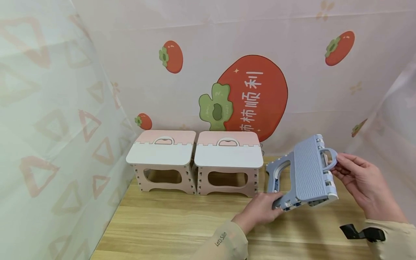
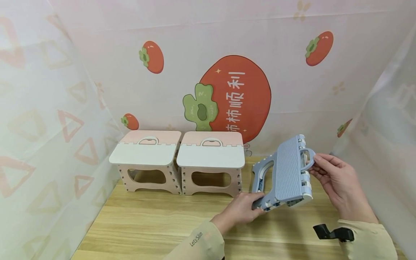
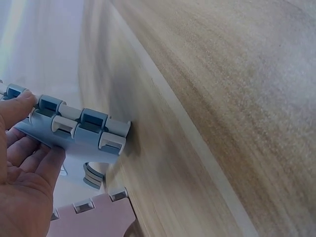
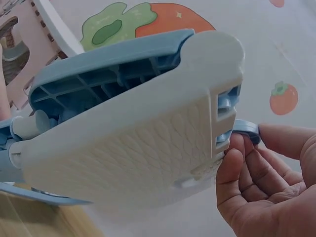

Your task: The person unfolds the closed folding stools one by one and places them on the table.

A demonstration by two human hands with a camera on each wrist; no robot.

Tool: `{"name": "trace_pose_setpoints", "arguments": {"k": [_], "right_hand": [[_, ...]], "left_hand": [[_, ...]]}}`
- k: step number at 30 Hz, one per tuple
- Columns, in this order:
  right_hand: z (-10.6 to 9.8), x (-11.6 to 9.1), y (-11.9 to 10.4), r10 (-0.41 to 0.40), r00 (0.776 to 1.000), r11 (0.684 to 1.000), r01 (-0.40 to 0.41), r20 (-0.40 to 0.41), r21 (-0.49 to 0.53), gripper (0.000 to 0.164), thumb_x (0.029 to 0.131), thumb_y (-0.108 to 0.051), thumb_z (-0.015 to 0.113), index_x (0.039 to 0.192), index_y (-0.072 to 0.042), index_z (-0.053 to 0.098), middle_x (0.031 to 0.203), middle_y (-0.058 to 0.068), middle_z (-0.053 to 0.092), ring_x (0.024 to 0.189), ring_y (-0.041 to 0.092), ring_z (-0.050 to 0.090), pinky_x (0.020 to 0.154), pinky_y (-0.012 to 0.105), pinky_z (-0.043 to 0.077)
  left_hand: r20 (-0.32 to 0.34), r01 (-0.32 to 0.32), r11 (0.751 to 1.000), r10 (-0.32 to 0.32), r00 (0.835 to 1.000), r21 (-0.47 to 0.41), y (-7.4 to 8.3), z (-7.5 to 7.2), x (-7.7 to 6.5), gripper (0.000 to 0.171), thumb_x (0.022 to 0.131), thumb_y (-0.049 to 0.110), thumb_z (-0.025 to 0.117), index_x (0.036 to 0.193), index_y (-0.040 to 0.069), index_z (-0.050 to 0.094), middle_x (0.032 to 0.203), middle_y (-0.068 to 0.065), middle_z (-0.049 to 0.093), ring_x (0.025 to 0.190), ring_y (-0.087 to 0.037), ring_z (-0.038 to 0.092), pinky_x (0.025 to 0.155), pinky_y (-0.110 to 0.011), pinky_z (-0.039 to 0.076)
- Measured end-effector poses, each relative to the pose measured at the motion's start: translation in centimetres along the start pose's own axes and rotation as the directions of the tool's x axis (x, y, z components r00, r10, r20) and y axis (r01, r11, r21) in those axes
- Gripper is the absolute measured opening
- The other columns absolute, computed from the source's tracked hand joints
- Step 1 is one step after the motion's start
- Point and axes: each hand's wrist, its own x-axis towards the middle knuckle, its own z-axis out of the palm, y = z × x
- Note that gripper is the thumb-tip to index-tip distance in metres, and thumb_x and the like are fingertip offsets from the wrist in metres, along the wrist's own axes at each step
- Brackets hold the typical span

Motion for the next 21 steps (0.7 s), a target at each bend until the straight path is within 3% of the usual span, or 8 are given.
{"name": "trace_pose_setpoints", "arguments": {"k": [5,13,21], "right_hand": [[0.6,0.0,-0.1,-0.006,1.000,0.999,0.006,-0.004,-0.036,0.031,0.104,0.010,0.044,0.108,0.007,0.074,0.095,0.018,0.077,0.079,0.026,0.074,0.072,0.033,0.064],[1.3,0.1,-0.3,-0.002,1.000,0.996,0.000,-0.029,-0.087,0.028,0.103,0.009,0.047,0.107,0.005,0.075,0.094,0.016,0.077,0.077,0.025,0.074,0.071,0.032,0.064],[1.8,0.4,-0.3,-0.003,0.999,0.993,-0.001,-0.032,-0.118,0.027,0.103,0.009,0.049,0.107,0.004,0.075,0.094,0.015,0.077,0.077,0.024,0.074,0.071,0.031,0.063]], "left_hand": [[-0.007,-0.016,1.000,0.016,1.000,-0.009,-0.1,0.1,-0.1,0.046,0.094,0.035,0.075,0.137,0.022,0.064,0.124,0.013,0.070,0.092,0.007,0.059,0.077,-0.006,0.044],[-0.008,-0.013,0.999,0.013,1.000,-0.039,0.0,0.2,-0.1,0.044,0.094,0.034,0.075,0.135,0.023,0.065,0.121,0.013,0.070,0.086,0.008,0.057,0.072,-0.005,0.042],[0.002,0.001,0.997,-0.001,1.000,-0.076,-0.2,0.1,-0.2,0.047,0.095,0.034,0.074,0.139,0.022,0.063,0.129,0.011,0.068,0.100,0.006,0.061,0.080,-0.006,0.045]]}}
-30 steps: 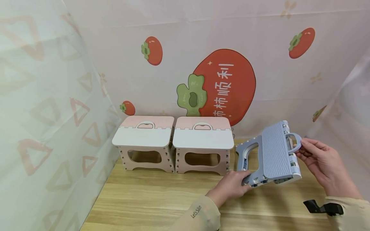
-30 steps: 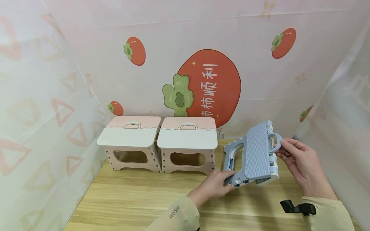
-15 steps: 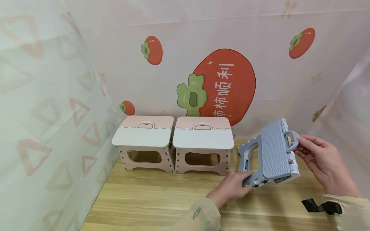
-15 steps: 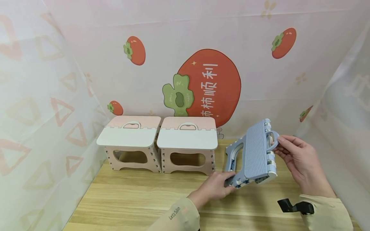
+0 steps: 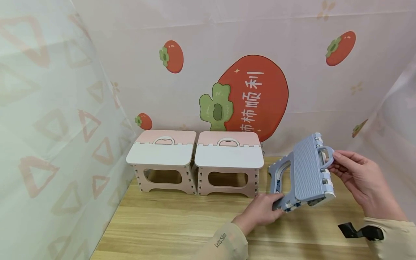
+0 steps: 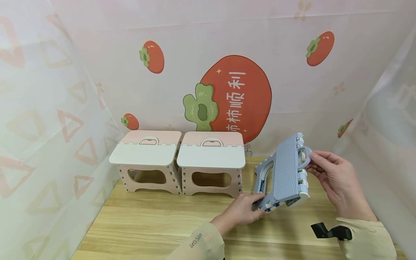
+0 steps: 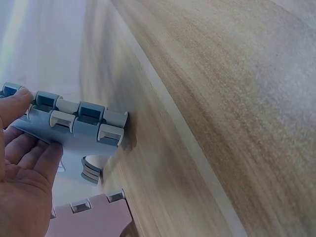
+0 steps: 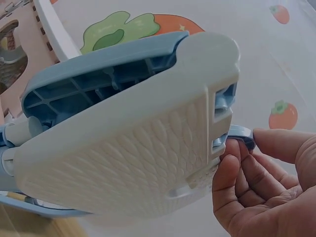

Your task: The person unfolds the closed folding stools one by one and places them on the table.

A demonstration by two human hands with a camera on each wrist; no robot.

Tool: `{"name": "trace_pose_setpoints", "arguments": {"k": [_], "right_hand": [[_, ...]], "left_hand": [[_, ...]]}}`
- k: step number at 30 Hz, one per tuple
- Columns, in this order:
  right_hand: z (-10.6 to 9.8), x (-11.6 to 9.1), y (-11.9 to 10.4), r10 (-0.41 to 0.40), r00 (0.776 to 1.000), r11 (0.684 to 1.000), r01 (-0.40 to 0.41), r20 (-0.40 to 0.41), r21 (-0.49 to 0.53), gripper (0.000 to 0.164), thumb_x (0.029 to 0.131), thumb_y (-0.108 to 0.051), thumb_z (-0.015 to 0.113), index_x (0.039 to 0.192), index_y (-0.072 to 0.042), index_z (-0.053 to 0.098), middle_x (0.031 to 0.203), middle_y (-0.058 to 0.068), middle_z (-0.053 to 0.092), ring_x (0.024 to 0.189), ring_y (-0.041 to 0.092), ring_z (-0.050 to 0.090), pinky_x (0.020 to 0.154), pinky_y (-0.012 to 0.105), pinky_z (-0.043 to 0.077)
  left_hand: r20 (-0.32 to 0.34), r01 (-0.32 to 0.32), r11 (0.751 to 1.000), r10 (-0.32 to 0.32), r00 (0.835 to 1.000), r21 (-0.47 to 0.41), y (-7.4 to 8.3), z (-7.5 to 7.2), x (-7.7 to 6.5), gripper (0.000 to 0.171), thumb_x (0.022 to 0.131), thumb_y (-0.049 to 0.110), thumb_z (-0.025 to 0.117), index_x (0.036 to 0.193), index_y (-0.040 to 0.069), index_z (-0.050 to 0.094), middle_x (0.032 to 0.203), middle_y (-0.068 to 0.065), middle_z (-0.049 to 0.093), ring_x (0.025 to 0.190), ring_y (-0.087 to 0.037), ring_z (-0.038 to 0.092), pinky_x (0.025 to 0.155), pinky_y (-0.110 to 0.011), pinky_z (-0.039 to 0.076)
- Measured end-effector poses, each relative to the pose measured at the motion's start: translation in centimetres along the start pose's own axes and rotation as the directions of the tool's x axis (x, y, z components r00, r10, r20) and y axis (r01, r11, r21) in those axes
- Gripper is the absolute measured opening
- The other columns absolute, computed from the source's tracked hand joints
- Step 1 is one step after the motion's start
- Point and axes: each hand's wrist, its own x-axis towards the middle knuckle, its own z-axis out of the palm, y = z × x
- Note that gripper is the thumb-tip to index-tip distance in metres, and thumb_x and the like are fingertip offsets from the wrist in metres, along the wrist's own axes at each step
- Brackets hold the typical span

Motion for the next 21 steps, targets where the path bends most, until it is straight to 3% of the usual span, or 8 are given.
{"name": "trace_pose_setpoints", "arguments": {"k": [13,21], "right_hand": [[0.55,0.15,0.04,-0.028,0.999,0.998,0.029,0.017,-0.053,0.026,0.103,0.009,0.049,0.107,0.003,0.074,0.093,0.013,0.077,0.076,0.022,0.074,0.070,0.030,0.063],[0.96,0.22,0.00,-0.031,0.999,0.995,0.034,0.033,-0.099,0.025,0.101,0.011,0.051,0.112,0.003,0.072,0.097,0.013,0.076,0.079,0.022,0.074,0.073,0.029,0.063]], "left_hand": [[0.005,0.006,1.000,-0.006,1.000,-0.029,0.05,0.02,-0.06,0.046,0.095,0.033,0.075,0.138,0.023,0.064,0.120,0.012,0.071,0.088,0.008,0.057,0.074,-0.005,0.044],[0.000,0.025,0.999,-0.025,1.000,-0.047,-0.04,0.06,-0.18,0.049,0.095,0.034,0.074,0.141,0.023,0.062,0.120,0.011,0.070,0.089,0.007,0.056,0.075,-0.006,0.043]]}}
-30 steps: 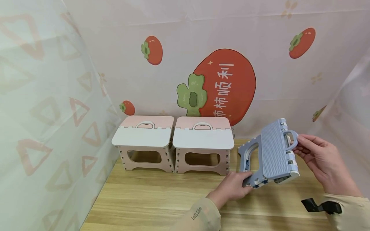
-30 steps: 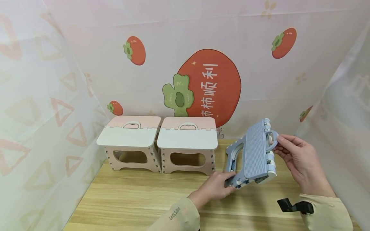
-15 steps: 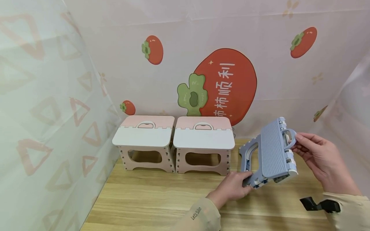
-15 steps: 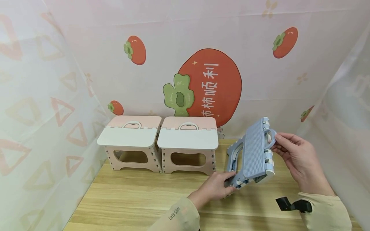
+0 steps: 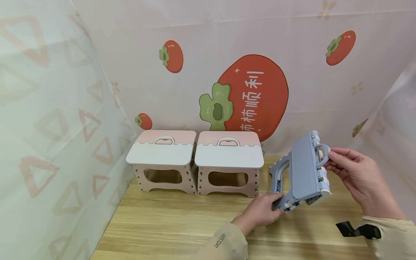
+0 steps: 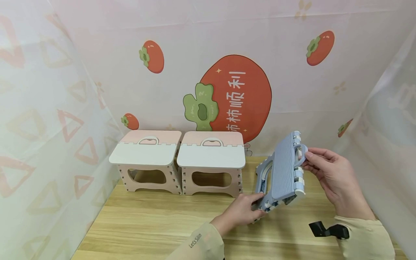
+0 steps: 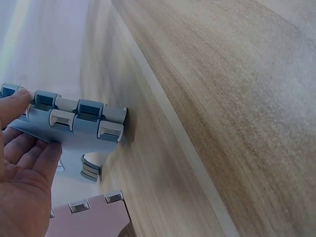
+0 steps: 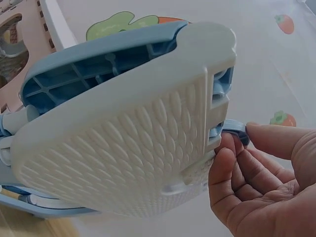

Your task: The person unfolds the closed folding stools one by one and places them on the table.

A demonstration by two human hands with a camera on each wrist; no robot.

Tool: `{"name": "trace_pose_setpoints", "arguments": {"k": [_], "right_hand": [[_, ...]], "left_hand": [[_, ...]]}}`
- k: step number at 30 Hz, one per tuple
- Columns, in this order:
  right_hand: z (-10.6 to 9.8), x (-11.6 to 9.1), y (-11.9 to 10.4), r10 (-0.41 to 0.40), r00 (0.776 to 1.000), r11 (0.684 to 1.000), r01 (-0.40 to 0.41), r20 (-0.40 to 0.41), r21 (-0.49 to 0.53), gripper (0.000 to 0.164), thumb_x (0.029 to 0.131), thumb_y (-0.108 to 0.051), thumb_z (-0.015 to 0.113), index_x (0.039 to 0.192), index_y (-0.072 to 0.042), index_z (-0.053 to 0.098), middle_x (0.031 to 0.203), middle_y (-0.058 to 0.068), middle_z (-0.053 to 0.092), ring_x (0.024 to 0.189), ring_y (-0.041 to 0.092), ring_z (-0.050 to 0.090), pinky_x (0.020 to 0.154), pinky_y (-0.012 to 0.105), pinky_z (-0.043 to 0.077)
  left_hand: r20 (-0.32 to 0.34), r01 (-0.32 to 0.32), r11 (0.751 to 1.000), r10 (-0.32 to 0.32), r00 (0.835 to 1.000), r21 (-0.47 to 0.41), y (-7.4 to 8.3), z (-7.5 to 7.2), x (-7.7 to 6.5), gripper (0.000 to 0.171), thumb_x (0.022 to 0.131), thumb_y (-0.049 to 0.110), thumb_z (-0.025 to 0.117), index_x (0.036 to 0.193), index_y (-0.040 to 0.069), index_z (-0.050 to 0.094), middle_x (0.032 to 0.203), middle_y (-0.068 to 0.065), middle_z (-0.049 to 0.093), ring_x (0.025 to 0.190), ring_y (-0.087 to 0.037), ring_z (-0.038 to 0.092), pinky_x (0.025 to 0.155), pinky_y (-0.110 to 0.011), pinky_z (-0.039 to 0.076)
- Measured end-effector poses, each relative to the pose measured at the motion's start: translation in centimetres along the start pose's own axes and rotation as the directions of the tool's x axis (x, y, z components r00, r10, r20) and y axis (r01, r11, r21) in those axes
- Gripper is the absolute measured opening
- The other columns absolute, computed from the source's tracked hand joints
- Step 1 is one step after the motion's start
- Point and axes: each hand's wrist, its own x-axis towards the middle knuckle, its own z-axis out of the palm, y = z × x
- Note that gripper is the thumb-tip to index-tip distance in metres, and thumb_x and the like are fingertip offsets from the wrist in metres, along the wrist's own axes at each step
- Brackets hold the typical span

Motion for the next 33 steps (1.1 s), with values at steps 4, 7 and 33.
{"name": "trace_pose_setpoints", "arguments": {"k": [4,7,33], "right_hand": [[0.22,0.04,-0.03,-0.004,1.000,1.000,0.004,0.011,0.001,0.026,0.101,0.012,0.050,0.112,0.003,0.072,0.097,0.013,0.076,0.079,0.021,0.074,0.072,0.029,0.063],[0.32,0.06,-0.04,-0.007,1.000,1.000,0.007,0.016,0.004,0.026,0.101,0.013,0.050,0.111,0.003,0.072,0.096,0.013,0.077,0.079,0.021,0.074,0.072,0.029,0.063],[0.92,0.12,-0.38,-0.017,0.999,0.999,0.019,0.043,-0.051,0.028,0.100,0.014,0.051,0.113,0.002,0.072,0.099,0.011,0.077,0.081,0.019,0.075,0.074,0.027,0.063]], "left_hand": [[-0.006,0.010,1.000,-0.010,1.000,-0.006,-0.04,0.02,-0.03,0.049,0.094,0.034,0.075,0.140,0.023,0.063,0.118,0.011,0.071,0.087,0.006,0.056,0.075,-0.006,0.044],[-0.002,0.020,1.000,-0.020,1.000,-0.011,-0.05,0.00,-0.04,0.049,0.094,0.035,0.074,0.141,0.024,0.062,0.118,0.011,0.071,0.088,0.006,0.056,0.076,-0.007,0.044],[0.016,0.010,1.000,-0.010,1.000,-0.020,0.30,0.14,-0.15,0.044,0.095,0.038,0.074,0.137,0.027,0.064,0.122,0.015,0.070,0.105,0.008,0.061,0.088,-0.009,0.049]]}}
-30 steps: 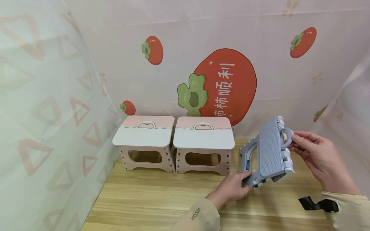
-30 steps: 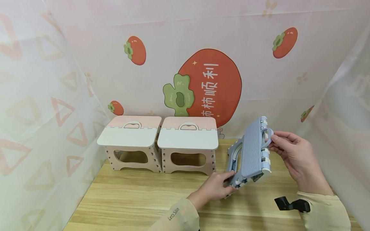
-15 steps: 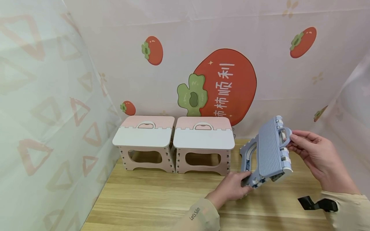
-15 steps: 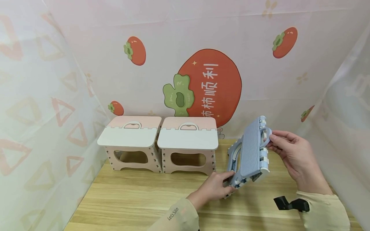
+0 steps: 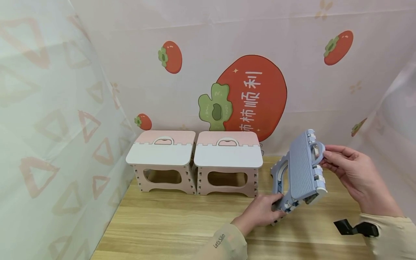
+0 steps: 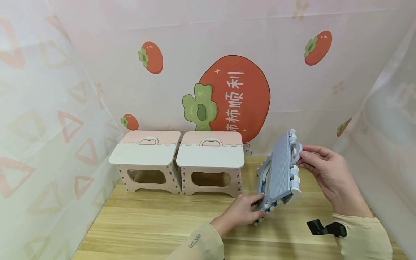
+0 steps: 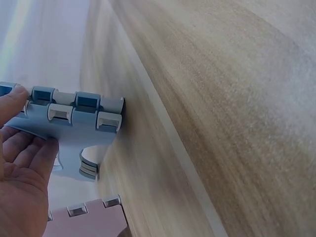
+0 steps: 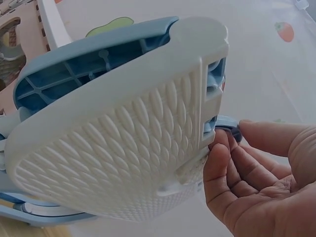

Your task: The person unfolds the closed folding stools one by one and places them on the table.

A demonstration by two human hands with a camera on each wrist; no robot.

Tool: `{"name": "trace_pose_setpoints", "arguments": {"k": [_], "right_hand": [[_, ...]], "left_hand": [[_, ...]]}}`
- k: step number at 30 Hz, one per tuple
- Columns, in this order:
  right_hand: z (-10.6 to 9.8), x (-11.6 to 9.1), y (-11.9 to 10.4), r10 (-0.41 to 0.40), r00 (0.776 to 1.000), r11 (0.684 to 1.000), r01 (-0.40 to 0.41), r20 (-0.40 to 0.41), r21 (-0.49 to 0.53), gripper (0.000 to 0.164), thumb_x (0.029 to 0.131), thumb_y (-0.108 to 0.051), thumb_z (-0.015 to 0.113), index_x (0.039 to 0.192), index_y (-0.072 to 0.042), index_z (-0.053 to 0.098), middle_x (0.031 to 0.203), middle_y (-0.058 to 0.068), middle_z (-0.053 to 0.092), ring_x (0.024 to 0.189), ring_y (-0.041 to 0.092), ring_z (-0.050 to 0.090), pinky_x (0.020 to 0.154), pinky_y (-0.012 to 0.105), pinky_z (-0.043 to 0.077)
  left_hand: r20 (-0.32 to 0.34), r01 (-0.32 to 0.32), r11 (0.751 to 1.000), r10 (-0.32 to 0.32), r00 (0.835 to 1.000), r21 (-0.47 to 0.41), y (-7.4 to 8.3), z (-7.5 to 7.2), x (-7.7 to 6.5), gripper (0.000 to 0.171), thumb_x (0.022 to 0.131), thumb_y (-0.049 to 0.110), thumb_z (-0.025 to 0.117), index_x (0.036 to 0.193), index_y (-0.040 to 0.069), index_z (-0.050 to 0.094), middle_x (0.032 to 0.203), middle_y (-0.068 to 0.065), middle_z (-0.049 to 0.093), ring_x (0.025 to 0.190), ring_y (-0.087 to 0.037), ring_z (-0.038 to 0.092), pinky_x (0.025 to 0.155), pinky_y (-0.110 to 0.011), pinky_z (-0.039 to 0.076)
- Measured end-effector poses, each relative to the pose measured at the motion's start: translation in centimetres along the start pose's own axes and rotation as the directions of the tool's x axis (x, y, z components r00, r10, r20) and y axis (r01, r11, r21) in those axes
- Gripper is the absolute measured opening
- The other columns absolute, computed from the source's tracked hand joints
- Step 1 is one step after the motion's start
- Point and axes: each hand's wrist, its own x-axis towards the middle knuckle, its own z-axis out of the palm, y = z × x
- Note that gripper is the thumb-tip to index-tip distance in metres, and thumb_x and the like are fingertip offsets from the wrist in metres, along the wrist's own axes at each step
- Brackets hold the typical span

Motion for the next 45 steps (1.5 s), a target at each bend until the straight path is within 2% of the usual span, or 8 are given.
{"name": "trace_pose_setpoints", "arguments": {"k": [8,19,29,35,39,45], "right_hand": [[0.4,-0.1,-0.2,-0.007,0.999,0.999,0.009,0.054,-0.040,0.031,0.100,0.015,0.049,0.118,0.003,0.071,0.104,0.012,0.077,0.086,0.020,0.075,0.077,0.028,0.063],[1.1,0.0,-0.5,0.003,0.998,0.992,0.005,0.064,-0.124,0.030,0.101,0.012,0.051,0.121,0.000,0.071,0.105,0.009,0.077,0.088,0.018,0.074,0.079,0.027,0.062],[1.6,0.1,-0.3,0.004,0.997,0.985,0.009,0.071,-0.175,0.030,0.101,0.012,0.052,0.122,0.001,0.071,0.104,0.009,0.077,0.088,0.017,0.074,0.081,0.028,0.061],[1.9,0.4,-0.2,0.012,0.994,0.984,0.008,0.107,-0.178,0.031,0.101,0.012,0.051,0.124,0.002,0.069,0.105,0.009,0.076,0.089,0.017,0.073,0.084,0.027,0.061],[2.2,0.4,-0.2,0.013,0.997,0.979,0.004,0.080,-0.206,0.030,0.101,0.010,0.053,0.123,0.001,0.070,0.104,0.009,0.076,0.088,0.017,0.073,0.084,0.026,0.060],[2.6,0.4,-0.2,0.007,0.996,0.974,0.013,0.089,-0.225,0.029,0.102,0.009,0.053,0.124,0.001,0.070,0.105,0.008,0.076,0.089,0.017,0.073,0.084,0.025,0.060]], "left_hand": [[0.000,-0.024,1.000,0.024,1.000,0.017,0.2,0.2,-0.1,0.046,0.095,0.041,0.073,0.138,0.026,0.063,0.125,0.013,0.070,0.108,0.008,0.061,0.089,-0.008,0.048],[0.008,-0.047,0.999,0.047,0.999,0.020,0.4,0.3,-0.2,0.049,0.095,0.040,0.073,0.139,0.022,0.063,0.130,0.010,0.069,0.115,0.004,0.061,0.092,-0.008,0.048],[0.022,-0.051,0.998,0.052,0.998,-0.041,0.5,0.6,-0.3,0.049,0.096,0.037,0.073,0.141,0.021,0.062,0.131,0.010,0.067,0.117,0.004,0.060,0.091,-0.007,0.048],[0.002,-0.039,0.997,0.039,0.999,-0.073,0.4,0.8,-0.4,0.049,0.095,0.036,0.075,0.139,0.021,0.063,0.130,0.009,0.068,0.116,0.004,0.061,0.091,-0.006,0.047],[-0.012,-0.043,0.996,0.043,0.999,-0.083,0.3,0.9,-0.5,0.046,0.094,0.035,0.076,0.136,0.021,0.064,0.128,0.009,0.069,0.114,0.005,0.062,0.091,-0.005,0.046],[-0.028,-0.046,0.993,0.043,0.999,-0.109,0.1,1.1,-0.5,0.044,0.093,0.034,0.077,0.134,0.022,0.065,0.127,0.009,0.070,0.112,0.005,0.063,0.090,-0.004,0.045]]}}
